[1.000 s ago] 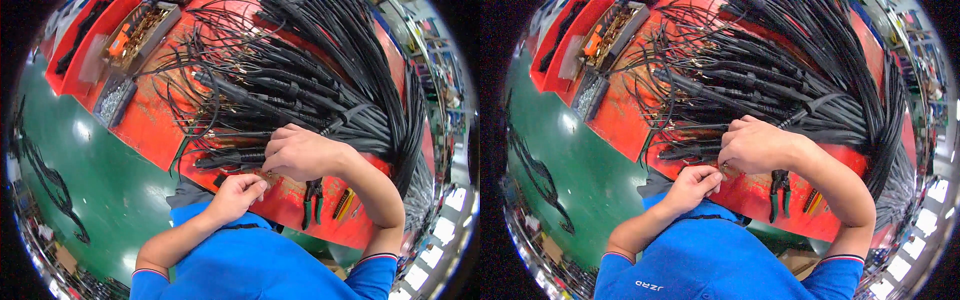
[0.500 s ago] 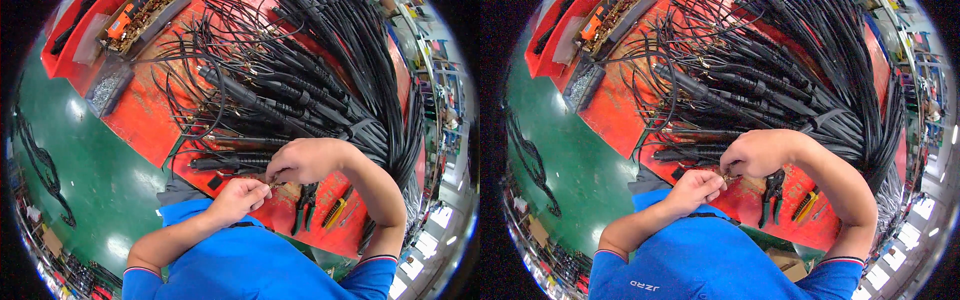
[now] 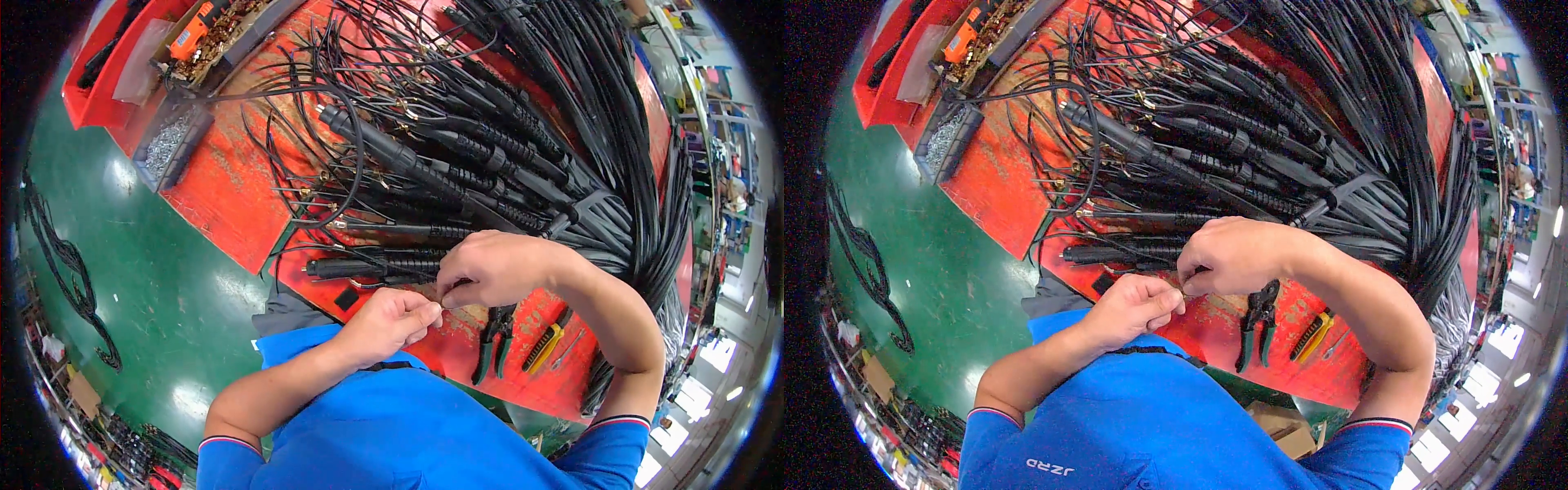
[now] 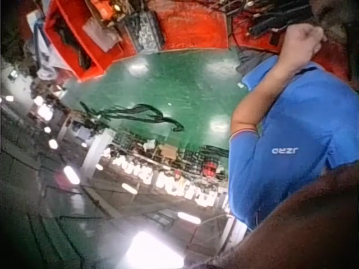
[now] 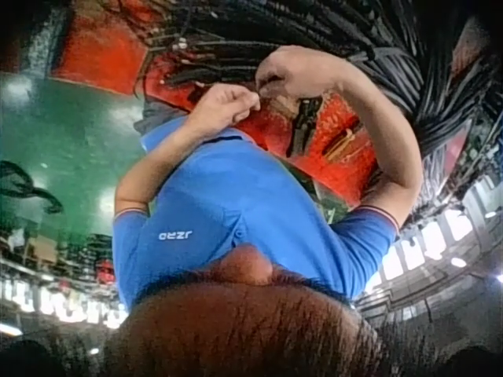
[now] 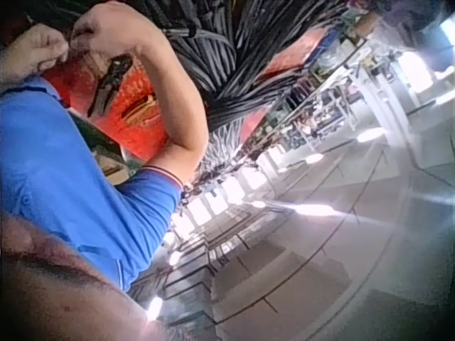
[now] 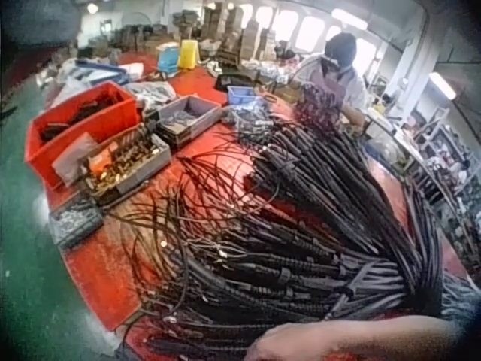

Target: The person assembles electrical cable harnesses by stripping wires from a wire spool with wire strippers and attaching electrical connectors using pliers and an electric screwdriver.

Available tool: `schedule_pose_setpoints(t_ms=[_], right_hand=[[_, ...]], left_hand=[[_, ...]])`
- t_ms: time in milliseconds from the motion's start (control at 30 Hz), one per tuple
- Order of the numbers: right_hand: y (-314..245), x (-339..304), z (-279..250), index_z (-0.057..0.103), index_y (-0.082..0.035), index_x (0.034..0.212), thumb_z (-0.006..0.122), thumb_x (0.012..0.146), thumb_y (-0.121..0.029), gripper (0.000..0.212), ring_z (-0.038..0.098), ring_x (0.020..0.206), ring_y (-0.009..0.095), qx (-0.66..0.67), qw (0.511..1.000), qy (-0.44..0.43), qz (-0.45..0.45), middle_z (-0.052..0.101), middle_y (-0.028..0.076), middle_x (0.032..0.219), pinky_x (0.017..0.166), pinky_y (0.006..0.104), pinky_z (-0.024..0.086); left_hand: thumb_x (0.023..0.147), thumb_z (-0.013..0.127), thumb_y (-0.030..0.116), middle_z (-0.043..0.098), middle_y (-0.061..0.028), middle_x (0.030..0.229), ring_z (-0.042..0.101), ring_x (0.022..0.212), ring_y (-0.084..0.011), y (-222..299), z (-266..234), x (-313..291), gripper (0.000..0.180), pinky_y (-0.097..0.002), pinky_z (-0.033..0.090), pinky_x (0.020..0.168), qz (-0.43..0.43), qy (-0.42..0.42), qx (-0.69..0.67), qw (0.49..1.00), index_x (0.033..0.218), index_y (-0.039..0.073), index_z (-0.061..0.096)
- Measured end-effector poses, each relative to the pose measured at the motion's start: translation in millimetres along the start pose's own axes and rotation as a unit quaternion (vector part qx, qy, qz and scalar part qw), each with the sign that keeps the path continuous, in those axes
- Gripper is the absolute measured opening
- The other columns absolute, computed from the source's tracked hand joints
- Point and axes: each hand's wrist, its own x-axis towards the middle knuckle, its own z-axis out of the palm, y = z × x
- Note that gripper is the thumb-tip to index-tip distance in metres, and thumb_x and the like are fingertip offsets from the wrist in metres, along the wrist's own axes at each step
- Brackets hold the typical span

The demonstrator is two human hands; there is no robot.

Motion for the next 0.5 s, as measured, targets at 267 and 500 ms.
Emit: schedule_pose_setpoints(t_ms=[267,500], right_hand=[[2.0,-1.5,6.0,0.075,-0.003,0.104,0.068,0.094,-0.023,0.024,0.070,0.096,0.036,-0.002,1.000,0.030,-0.005,0.074,0.017,0.099,0.086,0.0469,0.055],[5.5,-1.1,4.8,0.073,-0.002,0.108,0.068,0.096,-0.022,0.025,0.071,0.095,0.037,0.065,0.997,0.027,-0.016,0.075,0.018,0.103,0.085,0.0475,0.055]], left_hand=[[0.108,0.060,0.029,0.052,0.0045,0.066,0.041,0.057,-0.0052,-4.0,-0.8,0.7,0.029,-0.0240,0.031,0.051,0.002,-0.004,-0.001,1.000,0.101,0.003,0.070],[0.109,0.059,0.030,0.055,0.0038,0.068,0.043,0.058,-0.0050,-2.9,-1.0,-0.5,0.030,-0.0234,0.032,0.051,0.001,-0.001,0.004,1.000,0.099,0.004,0.070]])
